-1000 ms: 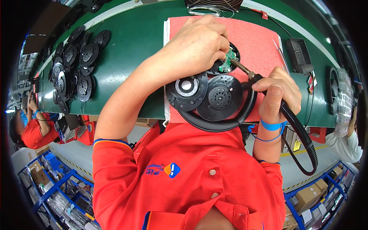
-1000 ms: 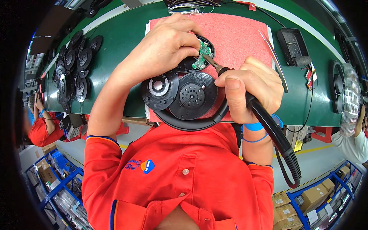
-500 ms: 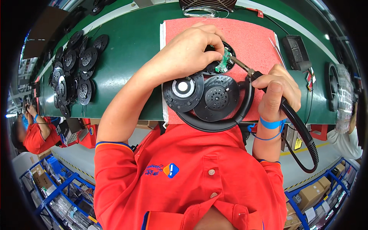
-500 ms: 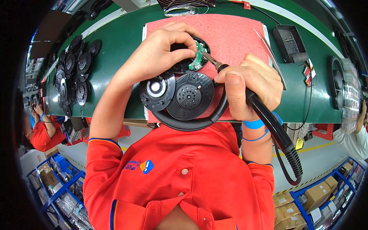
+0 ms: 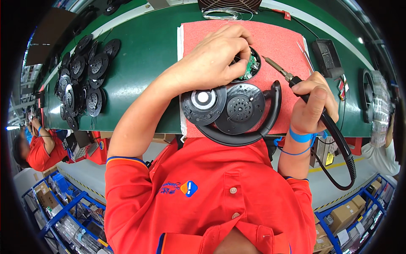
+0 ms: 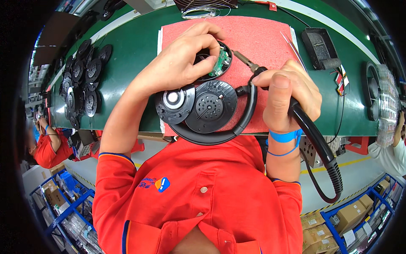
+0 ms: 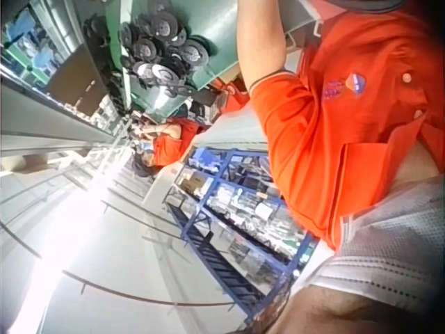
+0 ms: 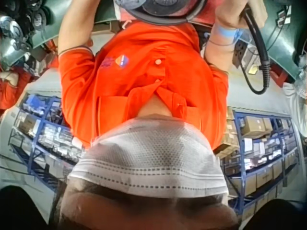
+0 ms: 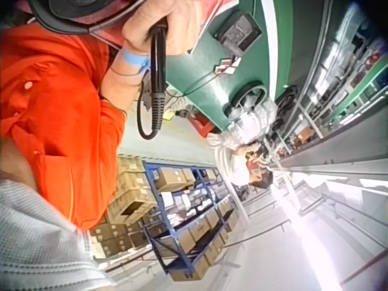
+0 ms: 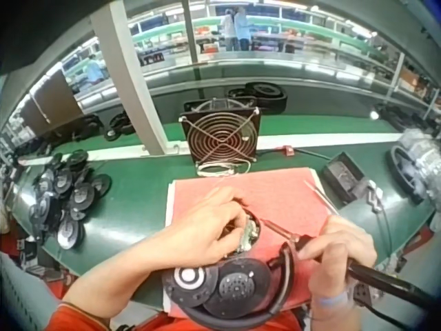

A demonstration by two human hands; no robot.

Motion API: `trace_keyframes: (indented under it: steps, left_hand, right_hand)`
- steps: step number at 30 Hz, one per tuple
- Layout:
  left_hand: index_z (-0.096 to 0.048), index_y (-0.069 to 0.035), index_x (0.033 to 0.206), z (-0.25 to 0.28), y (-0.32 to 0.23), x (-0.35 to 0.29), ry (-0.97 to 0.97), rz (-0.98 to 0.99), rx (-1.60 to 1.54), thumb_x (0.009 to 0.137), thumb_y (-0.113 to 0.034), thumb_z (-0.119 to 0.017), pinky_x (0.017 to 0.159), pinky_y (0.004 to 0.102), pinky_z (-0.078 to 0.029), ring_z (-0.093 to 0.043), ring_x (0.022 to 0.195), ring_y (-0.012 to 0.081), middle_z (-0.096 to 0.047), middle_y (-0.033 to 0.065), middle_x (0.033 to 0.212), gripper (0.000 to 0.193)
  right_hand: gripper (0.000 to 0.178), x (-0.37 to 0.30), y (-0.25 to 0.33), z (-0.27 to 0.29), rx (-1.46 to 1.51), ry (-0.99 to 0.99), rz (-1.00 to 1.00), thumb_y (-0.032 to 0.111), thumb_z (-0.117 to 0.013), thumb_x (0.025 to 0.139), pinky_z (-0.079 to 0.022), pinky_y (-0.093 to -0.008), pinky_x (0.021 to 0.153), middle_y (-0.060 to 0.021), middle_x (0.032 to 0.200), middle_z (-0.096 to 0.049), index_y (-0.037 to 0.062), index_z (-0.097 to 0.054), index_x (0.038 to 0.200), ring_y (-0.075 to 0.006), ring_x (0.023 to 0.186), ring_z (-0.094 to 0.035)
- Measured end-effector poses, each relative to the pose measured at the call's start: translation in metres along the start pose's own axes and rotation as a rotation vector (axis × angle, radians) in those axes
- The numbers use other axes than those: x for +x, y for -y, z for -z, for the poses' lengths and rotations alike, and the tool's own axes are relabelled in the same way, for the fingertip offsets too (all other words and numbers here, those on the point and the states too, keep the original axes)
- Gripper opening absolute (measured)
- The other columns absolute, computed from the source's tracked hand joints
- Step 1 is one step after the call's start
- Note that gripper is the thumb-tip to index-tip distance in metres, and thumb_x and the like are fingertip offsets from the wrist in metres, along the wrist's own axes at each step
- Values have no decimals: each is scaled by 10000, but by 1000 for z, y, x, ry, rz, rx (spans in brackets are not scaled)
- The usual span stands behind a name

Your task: Soldering components onto a circuit board within a plastic housing on an assembly line.

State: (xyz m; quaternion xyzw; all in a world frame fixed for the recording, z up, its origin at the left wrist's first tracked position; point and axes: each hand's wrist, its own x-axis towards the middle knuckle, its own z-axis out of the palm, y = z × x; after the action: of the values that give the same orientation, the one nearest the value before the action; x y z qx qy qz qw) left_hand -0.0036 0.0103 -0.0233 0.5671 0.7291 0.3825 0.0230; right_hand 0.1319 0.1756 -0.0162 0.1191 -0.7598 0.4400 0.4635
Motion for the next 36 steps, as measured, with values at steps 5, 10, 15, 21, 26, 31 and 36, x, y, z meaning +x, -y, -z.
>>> trace_keyframes:
  steps: [5, 10, 15, 21, 26, 31, 36]
  left_hand:
    - [-585, 13, 773, 2, 5, -2, -29, 139, -105, 768, -106, -567, 830, 359, -441, -542, 964, 285, -562, 133, 1013, 120]
    - [-592, 11, 768, 1, 3, -2, -30, 191, -128, 758, -96, -579, 836, 358, -446, -548, 966, 283, -568, 135, 1031, 108]
    - [-598, 4, 749, 4, 2, -2, -36, 61, -53, 744, -75, -578, 848, 372, -442, -543, 978, 291, -570, 137, 1048, 82]
    - [-578, 11, 727, 4, -4, 1, 0, -37, 109, 728, -68, -582, 846, 381, -433, -529, 976, 295, -560, 138, 1031, 79]
    - [-539, -2, 805, 1, 1, 1, -30, 24, -37, 798, -79, -581, 888, 330, -410, -519, 1045, 269, -520, 127, 1132, 88]
    - [-581, -2, 826, 4, 6, -2, -19, 100, -112, 812, -108, -616, 880, 313, -412, -532, 1046, 249, -547, 114, 1127, 113]
    - [-611, 9, 791, 6, 5, -3, 48, 200, -91, 796, -101, -629, 851, 322, -428, -564, 972, 229, -611, 94, 1036, 112]
  right_hand:
    - [377, 0, 3, -1, -39, 5, -7, 140, -433, 923, -294, -306, 456, -122, 549, -553, -31, -508, 596, -163, 454, -421]
    - [375, 1, 3, -1, -43, 24, 3, 141, -434, 921, -293, -305, 455, -119, 544, -551, -31, -509, 597, -163, 453, -424]
    - [365, 2, 3, -1, -46, 24, 4, 139, -435, 920, -291, -305, 454, -119, 545, -552, -32, -515, 607, -164, 452, -422]
    - [323, 0, 0, 0, 26, -46, -24, 132, -503, 890, -340, -267, 458, -104, 574, -599, -39, -558, 622, -146, 482, -454]
    - [350, 0, 2, -2, -30, -85, -23, 107, -426, 905, -292, -306, 460, -128, 541, -537, -43, -509, 600, -163, 459, -412]
    - [328, -1, 0, 0, 7, -63, -18, 112, -467, 895, -319, -289, 460, -111, 559, -572, -35, -535, 610, -153, 470, -432]
    - [279, 1, 2, -1, 24, 35, -19, 109, -523, 866, -339, -270, 461, -59, 583, -612, -9, -579, 619, -133, 472, -435]
